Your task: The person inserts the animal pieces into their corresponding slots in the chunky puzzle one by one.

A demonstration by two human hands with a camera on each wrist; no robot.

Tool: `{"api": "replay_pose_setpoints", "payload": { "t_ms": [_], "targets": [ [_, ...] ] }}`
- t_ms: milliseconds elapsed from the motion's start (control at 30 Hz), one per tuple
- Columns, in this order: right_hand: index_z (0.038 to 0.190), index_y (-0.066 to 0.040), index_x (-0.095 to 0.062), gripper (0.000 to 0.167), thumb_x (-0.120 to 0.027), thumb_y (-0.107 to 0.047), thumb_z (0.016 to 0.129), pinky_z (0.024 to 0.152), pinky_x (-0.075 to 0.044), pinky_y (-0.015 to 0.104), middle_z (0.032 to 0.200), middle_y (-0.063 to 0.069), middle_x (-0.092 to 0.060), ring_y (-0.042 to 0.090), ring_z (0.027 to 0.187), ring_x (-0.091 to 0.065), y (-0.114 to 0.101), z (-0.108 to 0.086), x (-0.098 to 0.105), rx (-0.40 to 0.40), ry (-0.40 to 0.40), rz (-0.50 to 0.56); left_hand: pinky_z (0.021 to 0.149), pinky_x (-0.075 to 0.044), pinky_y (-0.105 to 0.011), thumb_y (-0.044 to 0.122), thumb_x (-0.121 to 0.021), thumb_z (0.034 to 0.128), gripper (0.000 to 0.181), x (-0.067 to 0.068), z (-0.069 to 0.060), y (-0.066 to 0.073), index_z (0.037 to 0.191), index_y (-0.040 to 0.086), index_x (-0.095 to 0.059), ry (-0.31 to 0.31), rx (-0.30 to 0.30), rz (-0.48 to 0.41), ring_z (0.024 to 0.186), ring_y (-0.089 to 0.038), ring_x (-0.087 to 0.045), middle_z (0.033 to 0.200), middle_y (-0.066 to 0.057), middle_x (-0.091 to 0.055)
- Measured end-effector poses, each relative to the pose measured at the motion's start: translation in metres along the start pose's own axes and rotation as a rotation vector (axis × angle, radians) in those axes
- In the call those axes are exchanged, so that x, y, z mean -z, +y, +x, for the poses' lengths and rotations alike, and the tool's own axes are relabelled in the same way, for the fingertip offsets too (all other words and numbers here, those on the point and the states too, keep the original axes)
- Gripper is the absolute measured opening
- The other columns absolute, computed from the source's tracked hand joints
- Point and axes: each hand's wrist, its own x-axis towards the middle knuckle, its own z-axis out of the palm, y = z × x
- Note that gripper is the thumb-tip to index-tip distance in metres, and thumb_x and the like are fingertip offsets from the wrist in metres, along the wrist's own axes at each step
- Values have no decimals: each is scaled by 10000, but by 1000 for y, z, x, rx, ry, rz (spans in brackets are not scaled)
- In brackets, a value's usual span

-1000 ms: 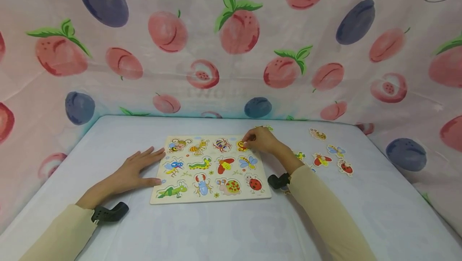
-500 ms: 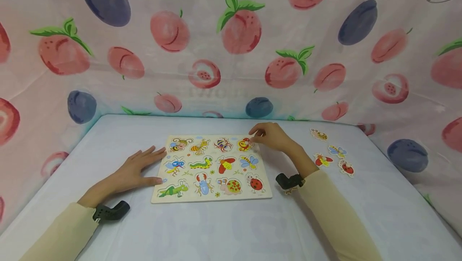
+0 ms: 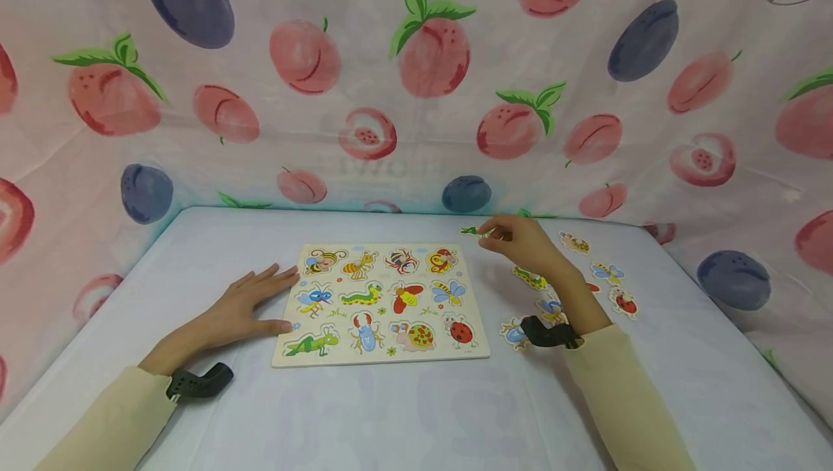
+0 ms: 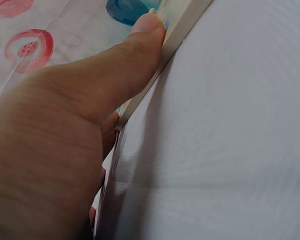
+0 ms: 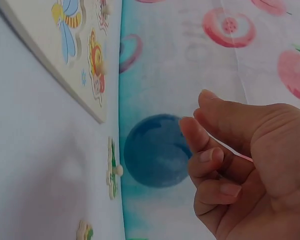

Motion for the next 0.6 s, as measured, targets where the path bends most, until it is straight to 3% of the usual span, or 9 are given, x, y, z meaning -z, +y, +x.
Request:
{"api": "replay_pose_setpoints", "payload": {
  "t_ms": [600],
  "targets": [
    [1034,-74,-689,200,-674,-229,907,631,-486,320,827,57,-651,206,726,-552,41,-28,19,-82,-35,-64,1104,-99,-579,466,-719,803,835,0,-1,2,1449,43,-401,17,-32,4,1404,-409,-179,1507,-140,-349]
  ]
}}
